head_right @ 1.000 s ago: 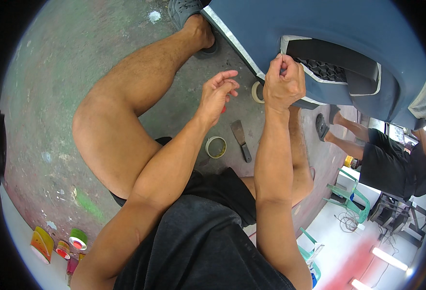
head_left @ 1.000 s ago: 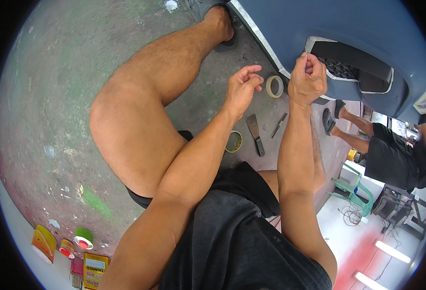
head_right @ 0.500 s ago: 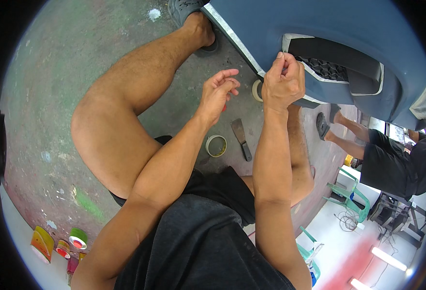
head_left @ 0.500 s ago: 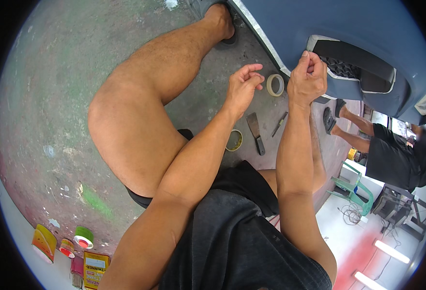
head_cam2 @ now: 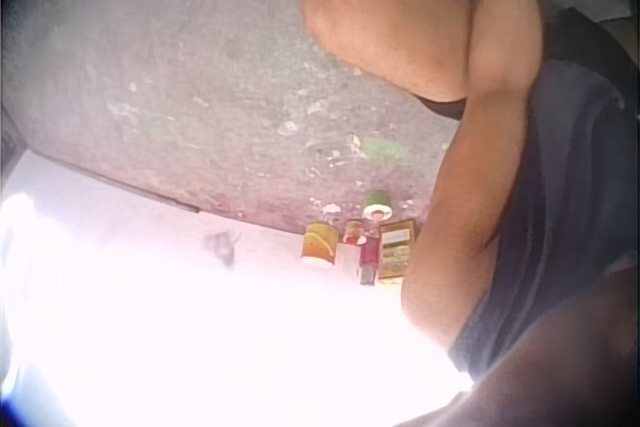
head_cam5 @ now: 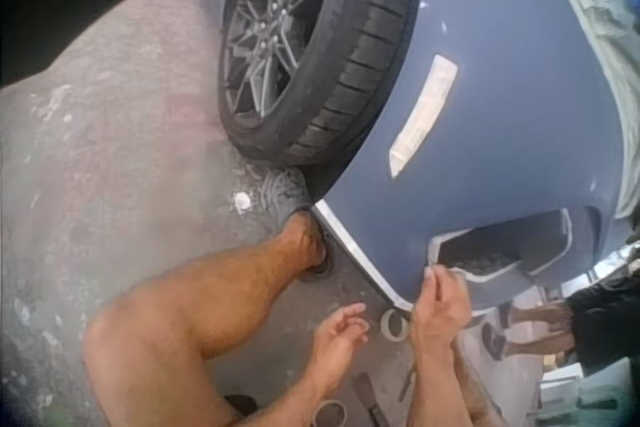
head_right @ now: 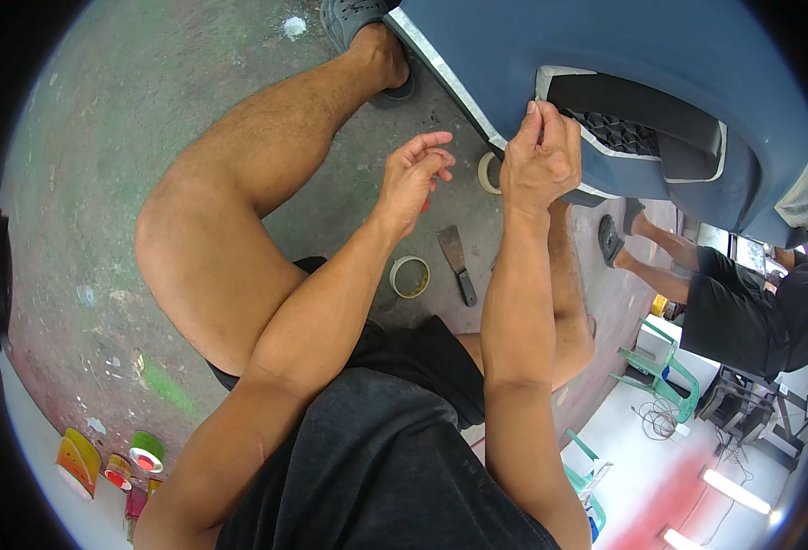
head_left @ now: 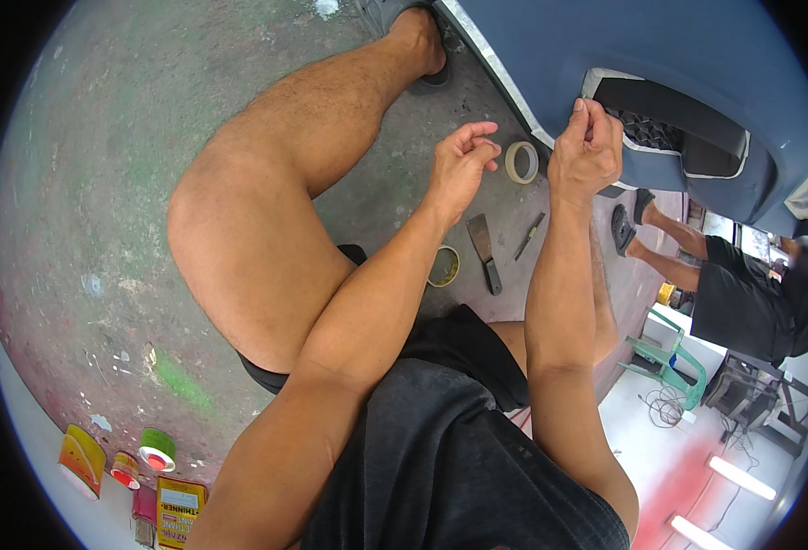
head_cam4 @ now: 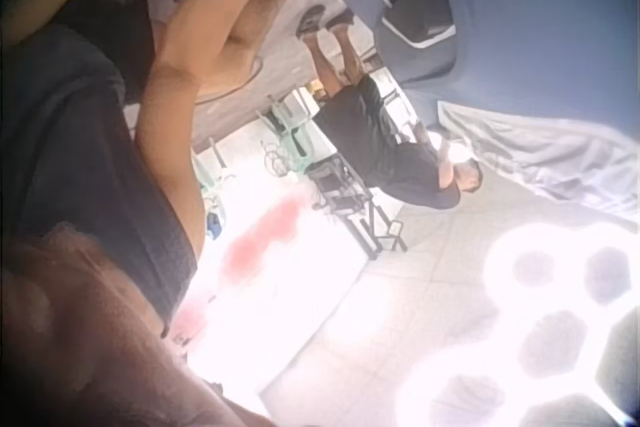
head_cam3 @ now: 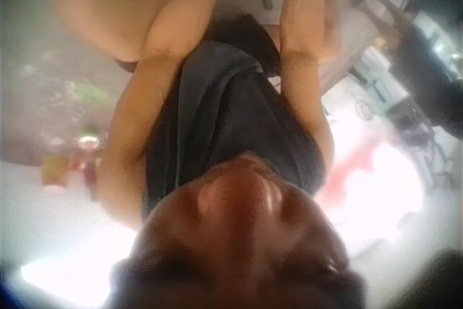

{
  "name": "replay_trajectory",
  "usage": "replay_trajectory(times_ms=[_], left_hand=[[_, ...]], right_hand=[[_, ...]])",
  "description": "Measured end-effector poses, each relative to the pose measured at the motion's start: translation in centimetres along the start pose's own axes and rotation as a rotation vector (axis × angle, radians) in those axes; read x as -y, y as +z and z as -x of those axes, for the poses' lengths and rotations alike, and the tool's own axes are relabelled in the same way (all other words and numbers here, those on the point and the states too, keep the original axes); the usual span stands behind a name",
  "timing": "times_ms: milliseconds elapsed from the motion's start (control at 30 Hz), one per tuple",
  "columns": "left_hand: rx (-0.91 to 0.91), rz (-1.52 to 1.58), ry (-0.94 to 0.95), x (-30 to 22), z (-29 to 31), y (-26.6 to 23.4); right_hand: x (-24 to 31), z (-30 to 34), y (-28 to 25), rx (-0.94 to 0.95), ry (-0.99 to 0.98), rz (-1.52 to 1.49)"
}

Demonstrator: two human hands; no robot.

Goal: The person applies masking tape along the edges of a car bumper, smoothing it down and trimming excess with a utility knife. They repeatedly cut tape, position it, and press it into place around the bumper's contours.

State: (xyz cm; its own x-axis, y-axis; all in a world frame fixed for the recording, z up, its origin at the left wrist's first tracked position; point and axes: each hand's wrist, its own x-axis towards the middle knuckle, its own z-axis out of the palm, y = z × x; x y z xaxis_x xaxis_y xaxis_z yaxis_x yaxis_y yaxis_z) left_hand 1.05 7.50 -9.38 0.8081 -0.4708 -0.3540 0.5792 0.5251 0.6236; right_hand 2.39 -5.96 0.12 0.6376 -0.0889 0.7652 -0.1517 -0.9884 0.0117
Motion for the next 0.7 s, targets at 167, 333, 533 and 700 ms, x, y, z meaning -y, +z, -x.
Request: replay_trajectory(times_ms=[167,333,533,700], left_hand=[[0.003,0.001,0.004,0.10,0.00,-0.09],[0.004,0.011,0.002,0.27,-0.13,-0.17],[0.006,0.020,-0.004,0.33,-0.20,-0.10],[0.002,0.011,-0.007,0.13,-0.12,-0.05]], right_hand=[[-0.10,-0.04,-0.20,0.017,-0.020,0.020],[0.46,-0.24,-0.70,0.068,0.015,0.045],[-0.10,-0.17,-0.62,0.043,-0.031,0.083],[-0.39,-0.23,-0.54,0.007,-0.040,0.041]])
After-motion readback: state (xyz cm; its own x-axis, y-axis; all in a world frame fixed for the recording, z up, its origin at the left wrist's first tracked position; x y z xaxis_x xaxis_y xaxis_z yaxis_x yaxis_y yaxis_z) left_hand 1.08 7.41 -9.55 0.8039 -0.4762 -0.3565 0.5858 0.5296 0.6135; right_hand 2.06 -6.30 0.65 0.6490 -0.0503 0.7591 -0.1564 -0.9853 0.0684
